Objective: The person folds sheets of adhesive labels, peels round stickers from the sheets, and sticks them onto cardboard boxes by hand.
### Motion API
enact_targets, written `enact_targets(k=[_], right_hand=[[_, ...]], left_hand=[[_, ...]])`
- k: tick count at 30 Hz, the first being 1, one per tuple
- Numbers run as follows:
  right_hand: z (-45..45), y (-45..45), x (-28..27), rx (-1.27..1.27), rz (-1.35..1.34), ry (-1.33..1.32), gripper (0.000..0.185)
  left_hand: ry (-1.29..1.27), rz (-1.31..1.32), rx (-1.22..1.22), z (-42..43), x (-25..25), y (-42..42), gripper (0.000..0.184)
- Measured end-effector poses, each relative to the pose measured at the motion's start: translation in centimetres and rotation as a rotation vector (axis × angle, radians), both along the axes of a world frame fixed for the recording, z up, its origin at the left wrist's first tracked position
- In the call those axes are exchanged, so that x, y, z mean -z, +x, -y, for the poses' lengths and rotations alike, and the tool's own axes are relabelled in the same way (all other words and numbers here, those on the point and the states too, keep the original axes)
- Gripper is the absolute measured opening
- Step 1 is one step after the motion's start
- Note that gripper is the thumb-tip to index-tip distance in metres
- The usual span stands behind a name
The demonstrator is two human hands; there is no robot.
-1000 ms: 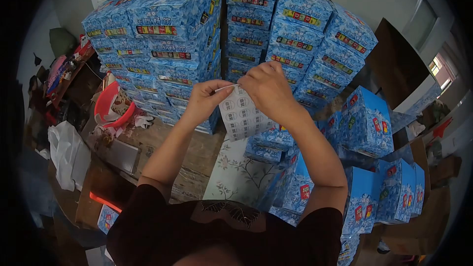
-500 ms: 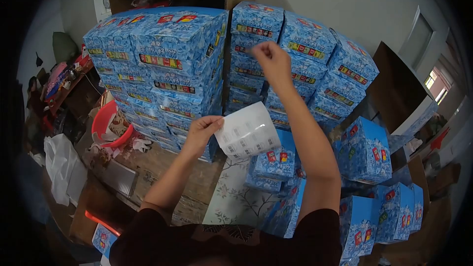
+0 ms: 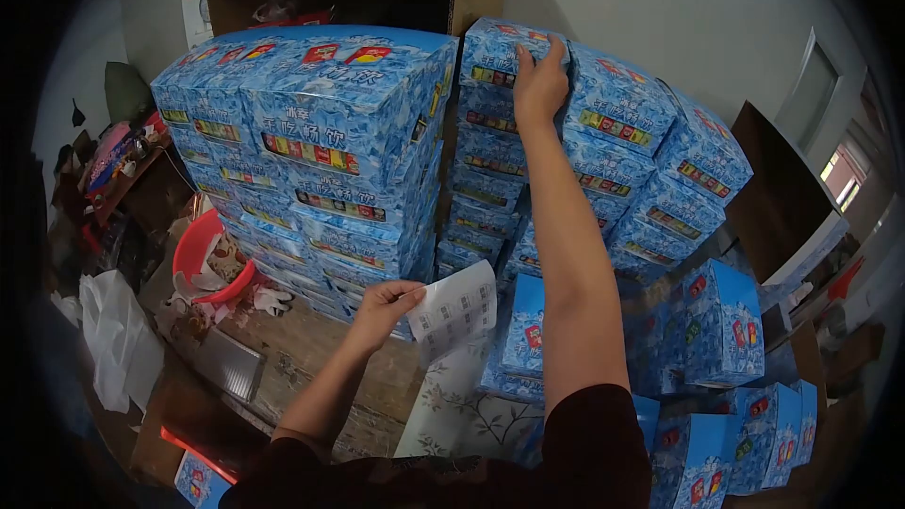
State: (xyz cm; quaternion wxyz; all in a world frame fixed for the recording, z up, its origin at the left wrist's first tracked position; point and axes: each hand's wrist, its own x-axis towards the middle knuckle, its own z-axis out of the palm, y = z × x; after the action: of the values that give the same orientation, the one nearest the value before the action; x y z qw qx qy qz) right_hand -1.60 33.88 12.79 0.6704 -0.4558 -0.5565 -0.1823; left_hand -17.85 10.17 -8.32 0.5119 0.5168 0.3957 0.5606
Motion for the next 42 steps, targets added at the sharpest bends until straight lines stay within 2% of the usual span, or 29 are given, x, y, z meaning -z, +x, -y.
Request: enact_targets(k=[2,3,5,6,8,9,11,13,15,18,20,23,24,26,30,35,42], right_hand=[[0.5,0.2,0.2,0.012,0.288,-0.002,0.025],[0.0,0.5,0.3,0.013,0.292,-0.007,0.025],[-0.9,0.9,0.2,0.085,0.513,0.043,0.028],[-1.2,1.2,0.2,0.083,0.515,0.036,0.028],[1.0,0.8,-1.2,0.19,0.568,-0.257,0.024],[2.5,0.6,-1.3,0.18,0.57,-0.274,0.024],[7.1,0.4,-0.8,-0.074,0.538,-0.201,0.023],[13.2,1.0,0.9,-0.397,0.567,-0.389,0.024],[18.1,2.3,2.6,-0.755,0.853,-0.547,0.022],[21.7,4.0,4.3,-0.856,0.959,-0.687,0.02],[22.6,5.0,3.8,-0.842,0.88,-0.877,0.018],[23.8,6.0,2.9,-0.765,0.803,-0.978,0.014],[23.9,6.0,3.2,-0.761,0.8,-0.975,0.014],[23.8,5.6,4.2,-0.667,0.898,-0.505,0.01],[24.5,4.6,4.5,-0.703,0.949,-0.455,0.011],[24.3,4.3,6.4,-0.446,1.084,-0.065,0.02],[24.3,4.2,8.2,-0.4,1.046,0.002,0.023]], left_hand=[[-0.007,0.023,0.019,-0.2,0.4,0.2,0.019],[-0.011,0.039,0.037,-0.3,0.5,0.4,0.019],[-0.019,0.029,0.036,-0.2,0.2,0.6,0.019],[-0.024,0.019,0.034,-0.1,0.1,0.8,0.019],[-0.014,0.01,0.039,-0.2,-0.3,1.3,0.019],[0.006,-0.003,0.044,-0.1,-0.5,1.4,0.019],[0.02,-0.037,0.029,0.6,-1.6,1.7,0.018],[0.117,0.002,0.023,1.2,-2.8,2.0,0.019],[0.151,0.017,0.019,1.8,-4.3,2.2,0.019],[0.221,0.008,0.01,2.5,-6.3,2.6,0.017],[0.216,0.074,0.003,2.6,-6.7,3.0,0.017],[0.245,0.146,-0.006,2.9,-7.1,3.7,0.017],[0.266,0.151,-0.007,3.0,-7.2,3.9,0.017],[0.259,0.15,0.012,3.2,-7.4,4.2,0.017],[0.274,0.138,-0.02,3.5,-7.8,4.7,0.018],[0.248,0.154,-0.036,3.4,-7.5,4.7,0.02],[0.2,0.199,-0.033,3.1,-7.1,4.9,0.021]])
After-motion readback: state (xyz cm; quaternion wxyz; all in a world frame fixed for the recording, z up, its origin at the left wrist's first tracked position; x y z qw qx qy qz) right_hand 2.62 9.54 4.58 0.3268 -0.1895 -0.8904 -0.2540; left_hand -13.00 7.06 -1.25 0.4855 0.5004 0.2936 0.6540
